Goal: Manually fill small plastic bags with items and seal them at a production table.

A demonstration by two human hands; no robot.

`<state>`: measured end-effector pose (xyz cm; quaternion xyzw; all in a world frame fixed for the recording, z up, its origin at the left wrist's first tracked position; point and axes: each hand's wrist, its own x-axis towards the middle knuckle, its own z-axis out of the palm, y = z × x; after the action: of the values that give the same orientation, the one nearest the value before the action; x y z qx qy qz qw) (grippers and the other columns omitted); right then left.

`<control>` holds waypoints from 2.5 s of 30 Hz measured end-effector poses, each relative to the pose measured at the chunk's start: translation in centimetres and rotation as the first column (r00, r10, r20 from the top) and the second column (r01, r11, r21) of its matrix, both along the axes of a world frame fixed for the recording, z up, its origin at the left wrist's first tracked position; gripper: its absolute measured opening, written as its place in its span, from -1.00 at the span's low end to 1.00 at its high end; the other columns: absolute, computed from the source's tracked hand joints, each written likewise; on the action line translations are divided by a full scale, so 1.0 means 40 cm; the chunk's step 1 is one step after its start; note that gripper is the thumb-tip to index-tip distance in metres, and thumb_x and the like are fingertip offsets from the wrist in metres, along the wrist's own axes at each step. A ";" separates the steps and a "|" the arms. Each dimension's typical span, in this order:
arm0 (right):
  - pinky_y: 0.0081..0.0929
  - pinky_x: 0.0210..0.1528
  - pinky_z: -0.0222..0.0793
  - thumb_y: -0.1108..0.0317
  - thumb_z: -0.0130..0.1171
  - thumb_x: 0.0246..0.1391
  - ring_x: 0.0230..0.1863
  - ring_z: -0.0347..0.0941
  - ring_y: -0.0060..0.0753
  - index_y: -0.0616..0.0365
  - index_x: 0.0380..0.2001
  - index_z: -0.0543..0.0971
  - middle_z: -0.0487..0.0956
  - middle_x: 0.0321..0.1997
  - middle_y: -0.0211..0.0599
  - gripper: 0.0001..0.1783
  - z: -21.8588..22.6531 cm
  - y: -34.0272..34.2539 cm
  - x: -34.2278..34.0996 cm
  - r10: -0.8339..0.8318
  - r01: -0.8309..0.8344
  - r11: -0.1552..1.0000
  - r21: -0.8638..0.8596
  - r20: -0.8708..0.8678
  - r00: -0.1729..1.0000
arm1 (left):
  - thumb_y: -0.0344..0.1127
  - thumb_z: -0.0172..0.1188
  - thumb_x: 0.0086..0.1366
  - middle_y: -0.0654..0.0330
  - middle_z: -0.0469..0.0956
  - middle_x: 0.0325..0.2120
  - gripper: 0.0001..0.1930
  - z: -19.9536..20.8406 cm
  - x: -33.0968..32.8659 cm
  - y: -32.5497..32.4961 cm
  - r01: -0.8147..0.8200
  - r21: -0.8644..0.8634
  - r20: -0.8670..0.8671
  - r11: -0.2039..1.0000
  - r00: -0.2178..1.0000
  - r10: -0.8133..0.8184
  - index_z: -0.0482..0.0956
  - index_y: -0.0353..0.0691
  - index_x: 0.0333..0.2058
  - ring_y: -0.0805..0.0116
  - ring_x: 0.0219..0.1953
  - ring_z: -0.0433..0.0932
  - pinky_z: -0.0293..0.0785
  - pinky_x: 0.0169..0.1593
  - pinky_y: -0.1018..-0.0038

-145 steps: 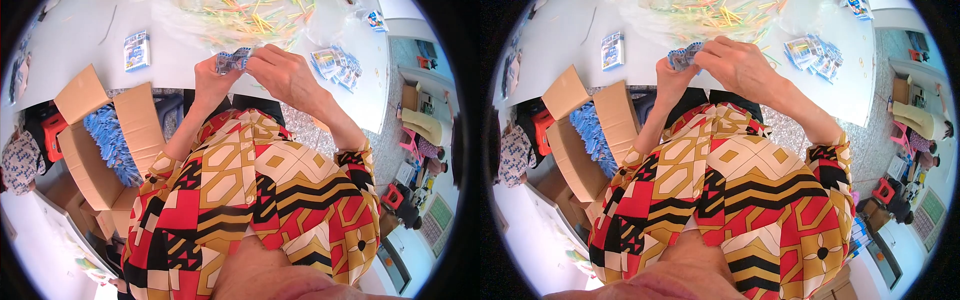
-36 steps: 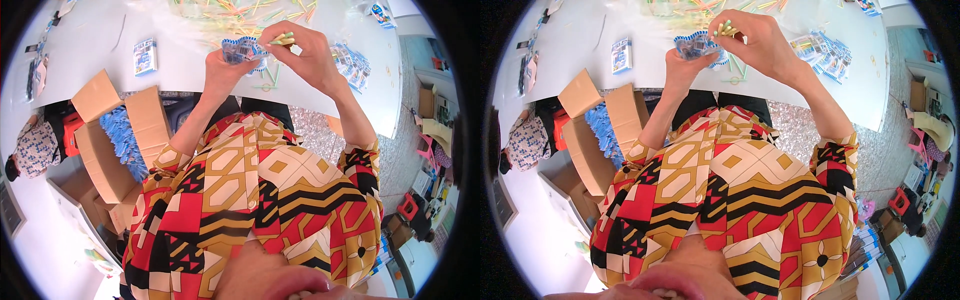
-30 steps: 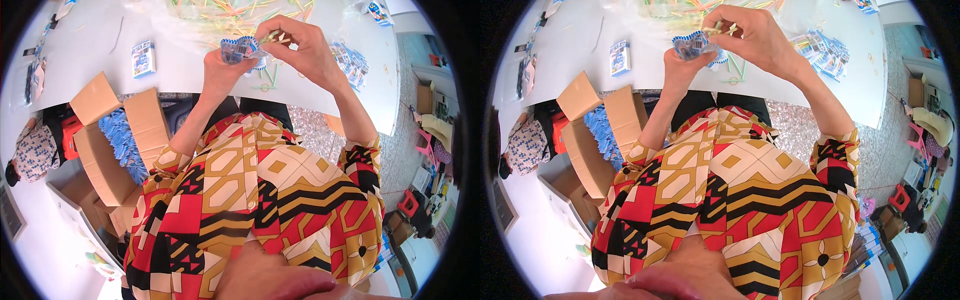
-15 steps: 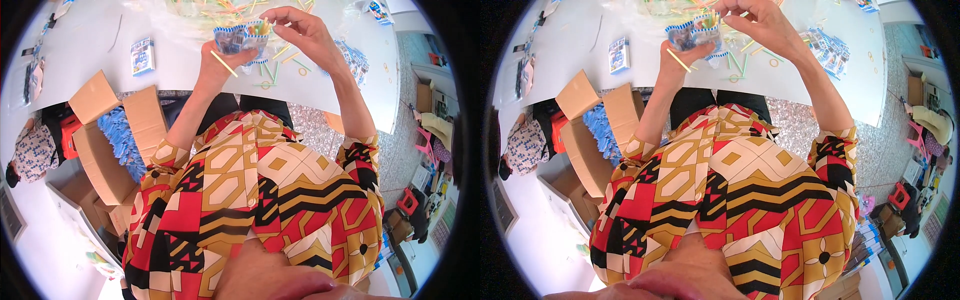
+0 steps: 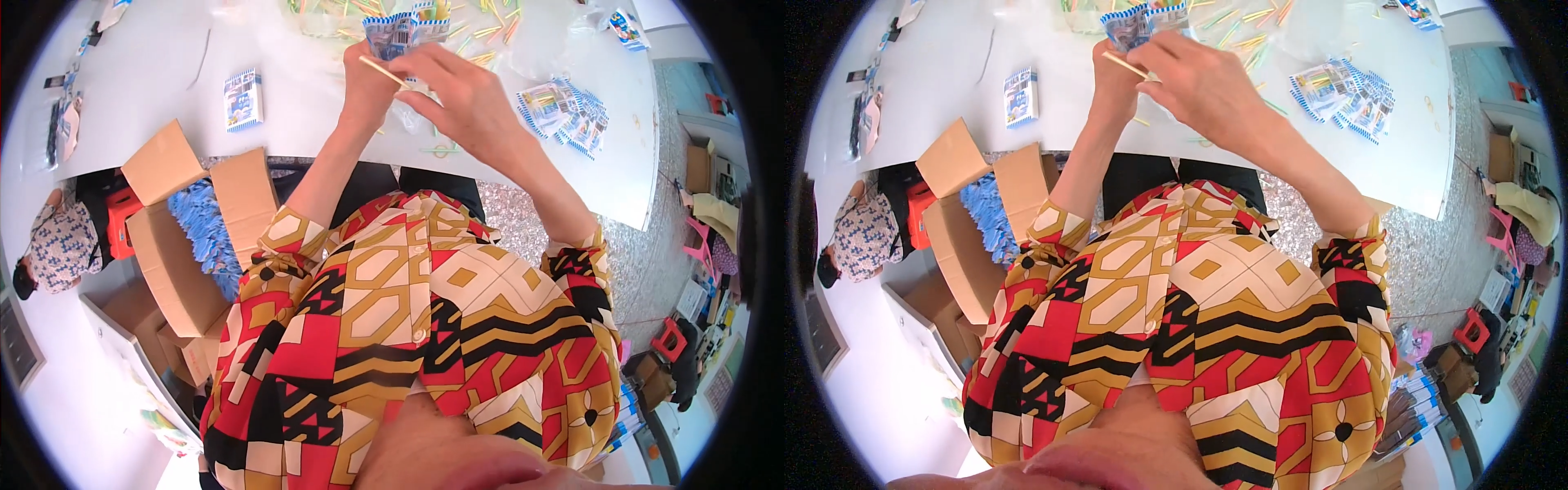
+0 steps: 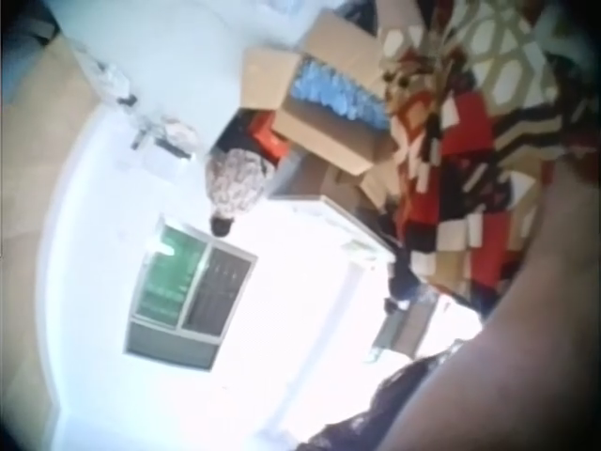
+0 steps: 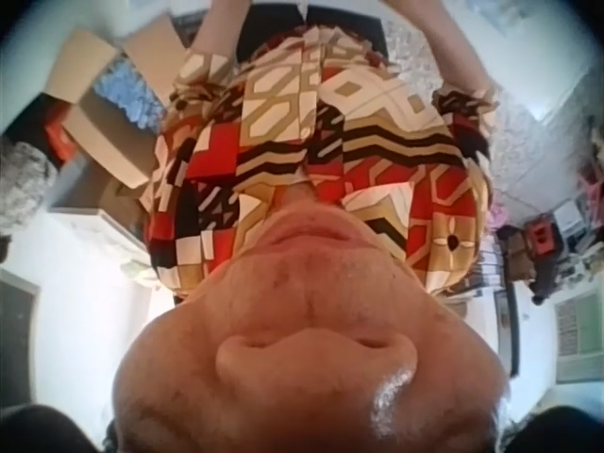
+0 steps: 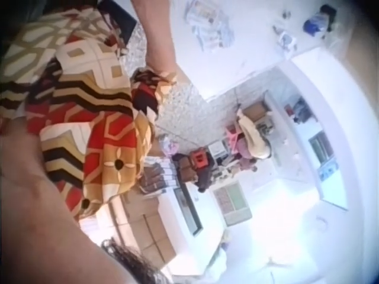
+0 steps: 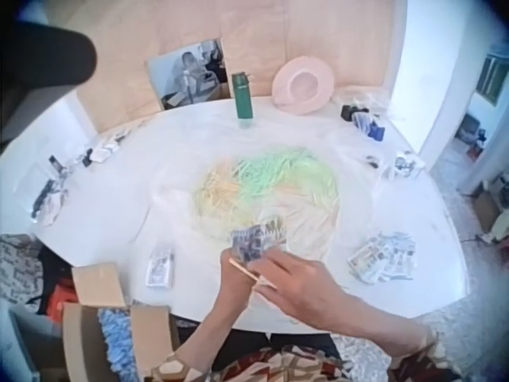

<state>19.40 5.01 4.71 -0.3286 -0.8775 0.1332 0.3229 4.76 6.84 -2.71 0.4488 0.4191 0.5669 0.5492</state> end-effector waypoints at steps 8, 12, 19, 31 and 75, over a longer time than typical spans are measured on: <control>-0.60 -0.41 0.40 0.55 0.16 -0.07 -0.43 0.47 -0.41 0.20 -0.32 0.56 0.54 -0.37 -0.30 -0.83 0.046 -0.006 0.038 0.010 -0.008 1.000 0.020 -0.121 0.993 | -0.40 0.30 0.00 0.30 0.56 -0.49 -0.80 0.033 0.020 -0.023 -0.038 0.048 -0.017 0.998 0.999 0.039 0.56 -0.33 -0.37 0.62 -0.45 0.46 0.39 -0.36 0.64; -0.71 -0.36 0.36 0.58 0.15 -0.05 -0.40 0.44 -0.59 0.20 -0.30 0.57 0.54 -0.36 -0.38 -0.81 0.170 0.019 0.100 -0.146 0.142 0.977 0.159 0.009 0.989 | -0.38 0.32 -0.02 0.29 0.57 -0.49 -0.77 0.020 0.017 -0.036 -0.075 0.083 -0.057 0.994 0.995 0.079 0.57 -0.33 -0.36 0.63 -0.46 0.45 0.39 -0.37 0.65; -0.49 -0.39 0.37 0.59 0.10 -0.09 -0.44 0.41 -0.21 0.27 -0.38 0.50 0.45 -0.34 -0.14 -0.86 0.208 0.035 0.087 -0.013 -0.007 0.994 0.113 0.176 0.984 | -0.37 0.33 -0.04 0.29 0.57 -0.51 -0.75 0.006 0.004 -0.051 -0.008 0.058 -0.276 0.998 0.961 0.023 0.57 -0.35 -0.36 0.64 -0.48 0.45 0.38 -0.38 0.65; -0.67 -0.14 0.33 0.46 0.05 0.10 -0.24 0.40 -0.66 0.20 -0.15 0.49 0.51 -0.26 -0.48 -0.77 -0.011 0.104 0.153 0.064 -0.227 0.818 -0.528 -0.309 0.949 | -0.43 0.36 -0.05 0.25 0.59 -0.39 -0.71 0.060 0.010 -0.057 0.207 -0.054 0.081 0.977 0.976 -0.202 0.57 -0.31 -0.29 0.55 -0.35 0.52 0.42 -0.21 0.60; -0.65 -0.35 0.46 0.39 0.04 0.09 -0.40 0.48 -0.58 0.28 -0.24 0.43 0.55 -0.36 -0.31 -0.80 -0.318 0.035 0.419 -0.652 0.210 0.746 -0.632 -0.631 0.419 | -0.41 0.21 0.11 0.11 0.59 -0.40 -0.79 -0.010 0.058 -0.092 0.107 -0.245 0.043 0.964 0.994 -0.099 0.53 -0.34 -0.26 0.42 -0.43 0.56 0.51 -0.33 0.51</control>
<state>36.17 6.39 -8.01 -0.5136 -0.4394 0.3827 0.6298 7.07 3.17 -3.13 0.3895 0.4540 0.4879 0.6357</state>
